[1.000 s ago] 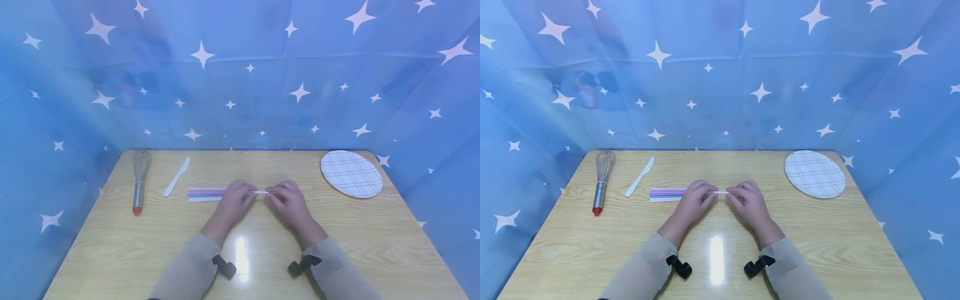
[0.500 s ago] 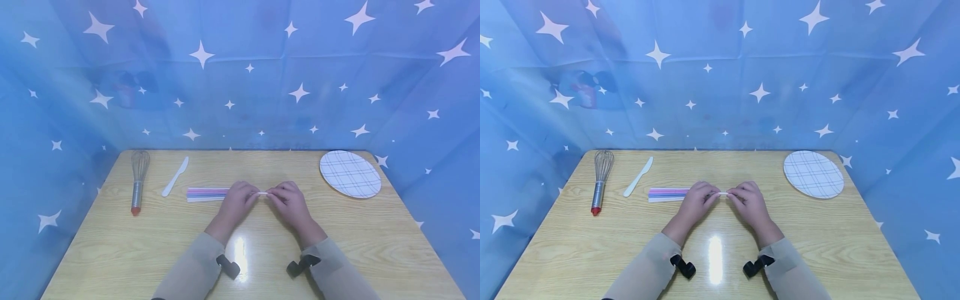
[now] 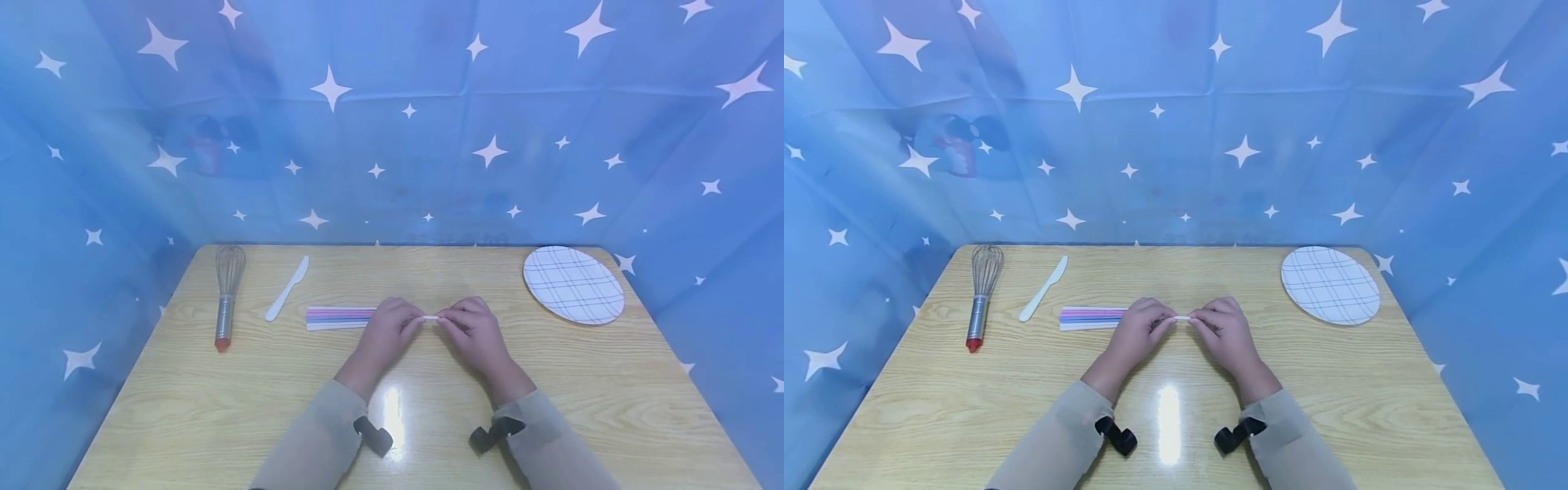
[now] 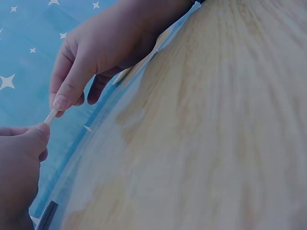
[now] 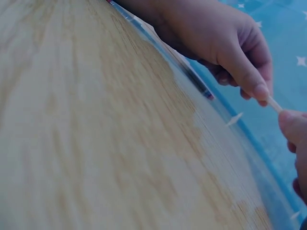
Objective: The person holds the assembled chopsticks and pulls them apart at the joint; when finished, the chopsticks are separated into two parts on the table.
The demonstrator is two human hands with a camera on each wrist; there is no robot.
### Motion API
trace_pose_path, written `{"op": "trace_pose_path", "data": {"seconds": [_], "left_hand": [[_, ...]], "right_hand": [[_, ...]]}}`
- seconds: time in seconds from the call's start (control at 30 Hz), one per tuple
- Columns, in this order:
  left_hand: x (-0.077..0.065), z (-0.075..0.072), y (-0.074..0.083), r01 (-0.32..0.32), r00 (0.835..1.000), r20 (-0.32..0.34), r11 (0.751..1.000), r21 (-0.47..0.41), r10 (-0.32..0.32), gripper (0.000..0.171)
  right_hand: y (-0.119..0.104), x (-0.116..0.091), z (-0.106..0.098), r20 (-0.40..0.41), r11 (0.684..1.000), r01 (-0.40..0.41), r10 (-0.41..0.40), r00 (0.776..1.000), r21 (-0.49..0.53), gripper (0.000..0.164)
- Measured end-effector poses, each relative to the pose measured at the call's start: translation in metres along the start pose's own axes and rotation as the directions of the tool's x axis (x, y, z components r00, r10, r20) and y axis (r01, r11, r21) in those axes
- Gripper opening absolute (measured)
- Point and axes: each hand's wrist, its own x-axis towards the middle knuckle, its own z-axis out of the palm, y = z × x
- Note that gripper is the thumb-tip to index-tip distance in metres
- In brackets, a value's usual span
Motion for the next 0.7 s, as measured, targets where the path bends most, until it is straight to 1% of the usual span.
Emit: {"op": "trace_pose_path", "data": {"seconds": [0.1, 0.33, 0.47, 0.7], "left_hand": [[-0.0004, -0.0009, 0.0004, -0.004, 1.000, -0.004, 1.000, -0.012, 0.004, 0.012], [-0.0004, 0.0010, -0.0014, -0.023, 1.000, -0.012, 1.000, -0.018, 0.023, 0.010], [0.0002, 0.0012, -0.0013, -0.015, 1.000, 0.002, 1.000, -0.023, 0.015, 0.011], [-0.0003, -0.0009, 0.0002, 0.000, 1.000, 0.006, 1.000, -0.021, 0.000, 0.010]], "right_hand": [[0.0000, -0.0004, -0.0007, 0.011, 1.000, -0.014, 0.014, 1.000, 0.004, 0.010], [0.0028, -0.0022, -0.0020, 0.019, 1.000, -0.011, 0.011, 1.000, -0.003, 0.010], [0.0043, -0.0037, -0.0031, 0.026, 1.000, -0.020, 0.020, 0.999, -0.001, 0.011], [0.0045, -0.0034, -0.0030, 0.040, 1.000, -0.029, 0.028, 0.999, 0.013, 0.011]]}}
